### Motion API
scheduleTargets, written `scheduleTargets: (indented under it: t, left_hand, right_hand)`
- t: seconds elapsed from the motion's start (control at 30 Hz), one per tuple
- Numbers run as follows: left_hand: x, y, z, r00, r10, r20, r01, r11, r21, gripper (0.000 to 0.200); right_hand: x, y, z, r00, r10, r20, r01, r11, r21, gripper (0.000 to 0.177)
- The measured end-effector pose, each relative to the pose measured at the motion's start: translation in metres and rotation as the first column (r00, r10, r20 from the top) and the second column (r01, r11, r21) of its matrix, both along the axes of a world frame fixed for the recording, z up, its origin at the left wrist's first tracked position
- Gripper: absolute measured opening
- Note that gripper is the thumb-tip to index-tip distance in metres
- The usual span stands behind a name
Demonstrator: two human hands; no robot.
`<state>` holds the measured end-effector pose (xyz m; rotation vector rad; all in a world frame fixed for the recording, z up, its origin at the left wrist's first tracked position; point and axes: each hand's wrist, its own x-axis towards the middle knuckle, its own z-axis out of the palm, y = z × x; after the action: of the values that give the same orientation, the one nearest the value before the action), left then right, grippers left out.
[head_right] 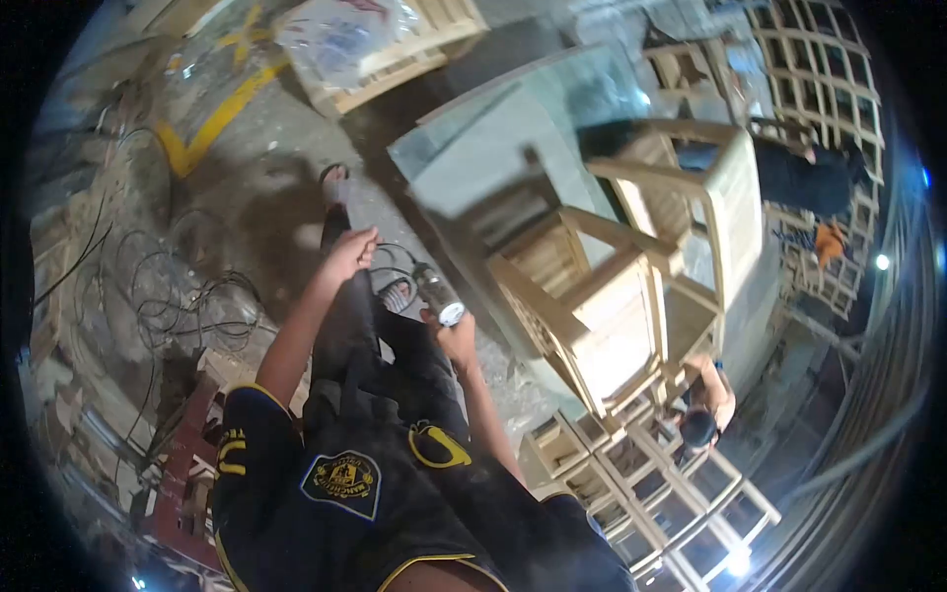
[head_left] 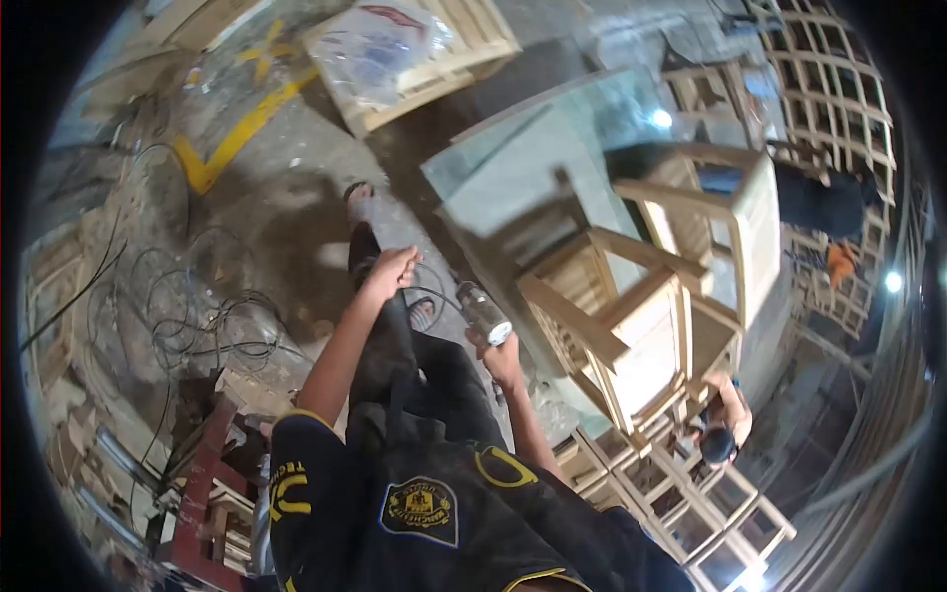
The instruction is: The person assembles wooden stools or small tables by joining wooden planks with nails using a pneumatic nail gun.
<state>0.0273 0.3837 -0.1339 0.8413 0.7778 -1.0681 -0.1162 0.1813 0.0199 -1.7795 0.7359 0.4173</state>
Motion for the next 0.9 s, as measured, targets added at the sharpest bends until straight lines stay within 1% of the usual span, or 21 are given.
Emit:
scheduleTargets:
  t: [0.07,0.1,0.13,0.17,0.2,0.23,0.27,0.3,0.33,0.4,0.47,0.5,0.6,0.63,0.67,0.7,0.73,0.77,0.8,0.87,0.9]
  left_hand:
    - [-0.05,-0.052,-0.01,0.993,-0.105,-0.062,0.106,0.994,0.02,0.031]
    - [-0.068,-0.076,-0.009,0.988,-0.129,-0.085,0.129,0.992,-0.01,0.032]
    - [-0.081,-0.096,-0.004,0.982,-0.156,-0.103,0.153,0.988,-0.035,0.033]
    - [-0.088,-0.114,0.006,0.979,-0.195,-0.064,0.198,0.979,0.05,0.034]
    - [-0.089,-0.133,0.011,0.96,-0.255,-0.114,0.27,0.951,0.148,0.033]
    - [-0.093,-0.141,0.0,0.957,-0.249,-0.151,0.256,0.966,0.035,0.032]
    - [-0.101,-0.149,-0.003,0.947,-0.249,-0.202,0.237,0.968,-0.082,0.031]
    - [-0.11,-0.163,-0.011,0.951,-0.241,-0.191,0.226,0.969,-0.098,0.03]
    - [-0.119,-0.177,-0.012,0.954,-0.231,-0.194,0.212,0.971,-0.114,0.028]
    - [-0.131,-0.201,-0.019,0.95,-0.265,-0.168,0.247,0.962,-0.118,0.029]
    - [-0.159,-0.224,-0.031,0.934,-0.213,-0.287,0.17,0.971,-0.167,0.031]
    - [-0.172,-0.236,-0.036,0.922,-0.186,-0.339,0.127,0.974,-0.188,0.032]
    - [-0.213,-0.274,-0.046,0.932,-0.078,-0.354,0.029,0.989,-0.143,0.034]
    - [-0.227,-0.289,-0.05,0.932,0.02,-0.362,-0.067,0.991,-0.119,0.033]
    - [-0.24,-0.303,-0.062,0.925,0.115,-0.361,-0.159,0.983,-0.093,0.032]
    - [-0.263,-0.318,-0.069,0.917,0.16,-0.366,-0.189,0.981,-0.044,0.03]
    - [-0.27,-0.333,-0.07,0.912,0.209,-0.354,-0.222,0.975,0.004,0.028]
    - [-0.254,-0.345,-0.079,0.91,0.27,-0.314,-0.268,0.962,0.05,0.026]
    - [-0.245,-0.355,-0.086,0.902,0.326,-0.282,-0.313,0.945,0.091,0.024]
    - [-0.25,-0.372,-0.107,0.901,0.35,-0.255,-0.338,0.937,0.092,0.022]
    - [-0.244,-0.375,-0.122,0.912,0.331,-0.242,-0.327,0.943,0.057,0.022]
  right_hand:
    - [-0.023,-0.012,0.02,1.0,-0.019,0.024,0.017,0.997,0.073,0.026]
    - [-0.037,-0.021,0.024,0.994,-0.007,-0.108,0.014,0.997,0.071,0.028]
    - [-0.05,-0.029,0.023,0.987,-0.004,-0.162,0.009,1.0,0.026,0.031]
    - [-0.059,-0.032,0.029,0.995,-0.024,-0.097,0.024,1.0,0.001,0.029]
    - [-0.058,-0.037,0.026,0.998,-0.025,-0.055,0.023,0.999,-0.035,0.027]
    - [-0.055,-0.041,0.026,1.0,-0.025,-0.014,0.024,0.997,-0.073,0.026]
    - [-0.052,-0.046,0.034,1.0,-0.012,-0.017,0.01,0.992,-0.128,0.026]
    - [-0.062,-0.052,0.045,0.999,0.001,-0.048,-0.01,0.983,-0.185,0.026]
    - [-0.09,-0.075,0.021,0.964,-0.007,-0.265,-0.043,0.982,-0.182,0.026]
    - [-0.115,-0.1,-0.004,0.989,0.029,-0.142,-0.067,0.96,-0.272,0.023]
    - [-0.097,-0.105,0.026,0.947,-0.101,-0.304,0.048,0.983,-0.179,0.021]
    - [-0.107,-0.119,0.02,0.946,-0.109,-0.304,0.069,0.988,-0.14,0.021]
    - [-0.151,-0.167,-0.009,0.958,-0.078,-0.275,0.063,0.996,-0.06,0.018]
    - [-0.163,-0.184,-0.023,0.975,-0.019,-0.221,-0.011,0.991,-0.132,0.016]
    - [-0.169,-0.192,-0.034,0.985,-0.024,-0.171,-0.012,0.978,-0.208,0.016]
    - [-0.177,-0.205,-0.041,0.982,0.008,-0.191,-0.051,0.973,-0.226,0.017]
    - [-0.173,-0.216,-0.051,0.98,0.043,-0.196,-0.091,0.966,-0.244,0.018]
    - [-0.179,-0.227,-0.07,0.987,0.056,-0.15,-0.096,0.956,-0.277,0.018]
    - [-0.184,-0.241,-0.088,0.952,0.153,-0.265,-0.238,0.915,-0.326,0.017]
    - [-0.186,-0.252,-0.099,0.93,0.138,-0.341,-0.246,0.923,-0.296,0.027]
    - [-0.185,-0.257,-0.113,0.982,0.067,-0.177,-0.093,0.986,-0.139,0.03]
